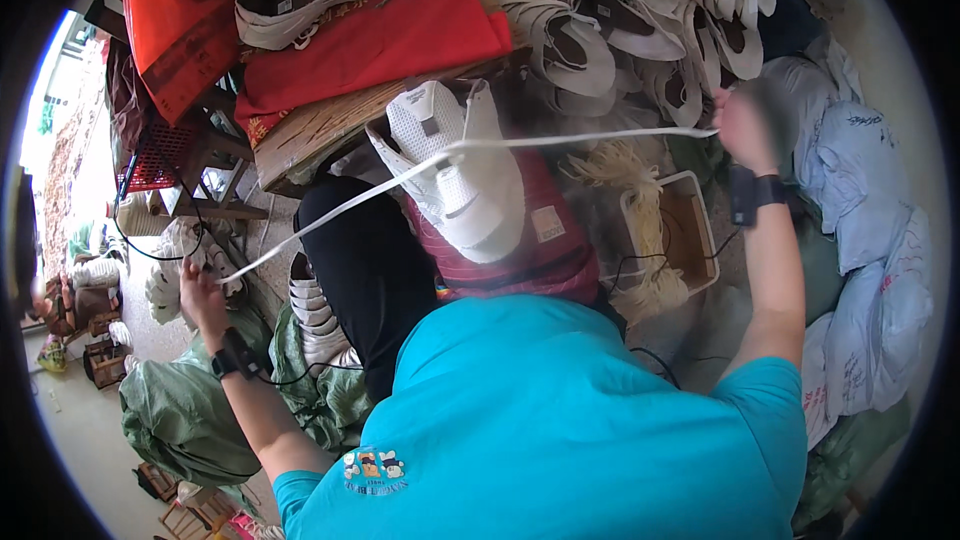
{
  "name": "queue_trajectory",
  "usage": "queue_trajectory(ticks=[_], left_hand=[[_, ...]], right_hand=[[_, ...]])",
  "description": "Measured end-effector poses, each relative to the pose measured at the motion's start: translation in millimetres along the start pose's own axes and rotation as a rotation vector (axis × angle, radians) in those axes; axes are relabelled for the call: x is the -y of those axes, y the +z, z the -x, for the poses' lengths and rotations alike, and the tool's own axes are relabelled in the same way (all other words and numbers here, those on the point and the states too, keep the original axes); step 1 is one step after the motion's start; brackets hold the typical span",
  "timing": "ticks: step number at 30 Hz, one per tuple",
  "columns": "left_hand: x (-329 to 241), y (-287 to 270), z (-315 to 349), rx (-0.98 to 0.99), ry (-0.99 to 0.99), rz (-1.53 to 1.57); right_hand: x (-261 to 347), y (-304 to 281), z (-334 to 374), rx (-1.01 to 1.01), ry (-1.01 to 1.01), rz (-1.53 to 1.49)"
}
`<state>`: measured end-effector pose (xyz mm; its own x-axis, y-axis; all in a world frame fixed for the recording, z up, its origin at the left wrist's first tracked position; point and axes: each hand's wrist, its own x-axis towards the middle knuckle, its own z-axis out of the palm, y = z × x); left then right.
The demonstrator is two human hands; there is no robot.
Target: The person laces a white sneaker by threading a white shoelace through the eyelets. They pull the laces tight and adjust the fit repeatedly while holding the shoe on their lap.
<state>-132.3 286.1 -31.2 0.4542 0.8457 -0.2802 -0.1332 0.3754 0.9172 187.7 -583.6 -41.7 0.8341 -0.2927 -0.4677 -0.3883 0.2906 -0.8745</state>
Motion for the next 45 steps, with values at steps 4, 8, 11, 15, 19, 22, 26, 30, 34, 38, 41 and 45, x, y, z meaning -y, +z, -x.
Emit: queue_trajectory(ticks=[4, 8, 11, 15, 19, 22, 26, 30, 34, 38, 41, 45], left_hand=[[35.0, 82.8, 70.0, 0.250, 0.491, -0.547], [60.5, 172.8, 161.7, 0.659, 0.230, -0.453], [88.6, 201.7, 199.4, 0.871, 0.141, -0.450], [105.1, 211.1, 221.5, 0.911, 0.093, -0.498], [108.3, 213.8, 226.2, 0.927, 0.086, -0.528], [108.5, 215.4, 227.4, 0.907, 0.099, -0.545], [110.0, 215.5, 229.6, 0.911, 0.040, -0.553], [115.5, 213.1, 226.7, 0.897, 0.009, -0.597], [113.8, 214.9, 224.6, 0.889, -0.048, -0.606], [117.7, 215.7, 222.3, 0.925, -0.016, -0.599], [129.9, 216.6, 216.0, 0.853, 0.272, -0.783], [105.5, 234.9, 231.9, 0.851, 1.023, -1.132]], right_hand=[[-47.7, 121.7, 82.1, 0.404, 0.048, 0.300], [-76.4, 211.4, 162.0, 0.754, -0.264, 0.535], [-98.7, 250.4, 192.5, 0.819, -0.522, 0.593], [-100.0, 254.3, 203.5, 0.920, -0.532, 0.763], [-97.0, 253.6, 206.4, 1.019, -0.388, 0.706], [-85.6, 255.6, 205.8, 1.010, -0.232, 0.724], [-84.5, 260.2, 201.1, 0.981, -0.206, 0.699], [-87.5, 266.6, 196.1, 0.965, -0.366, 0.832], [-87.1, 274.0, 195.6, 0.904, -0.748, 0.996], [-79.3, 278.1, 205.7, 0.888, -1.140, 1.076], [-67.6, 280.0, 209.8, 0.955, -1.146, 1.271], [-48.9, 278.1, 219.4, 0.834, -1.487, 1.365]])
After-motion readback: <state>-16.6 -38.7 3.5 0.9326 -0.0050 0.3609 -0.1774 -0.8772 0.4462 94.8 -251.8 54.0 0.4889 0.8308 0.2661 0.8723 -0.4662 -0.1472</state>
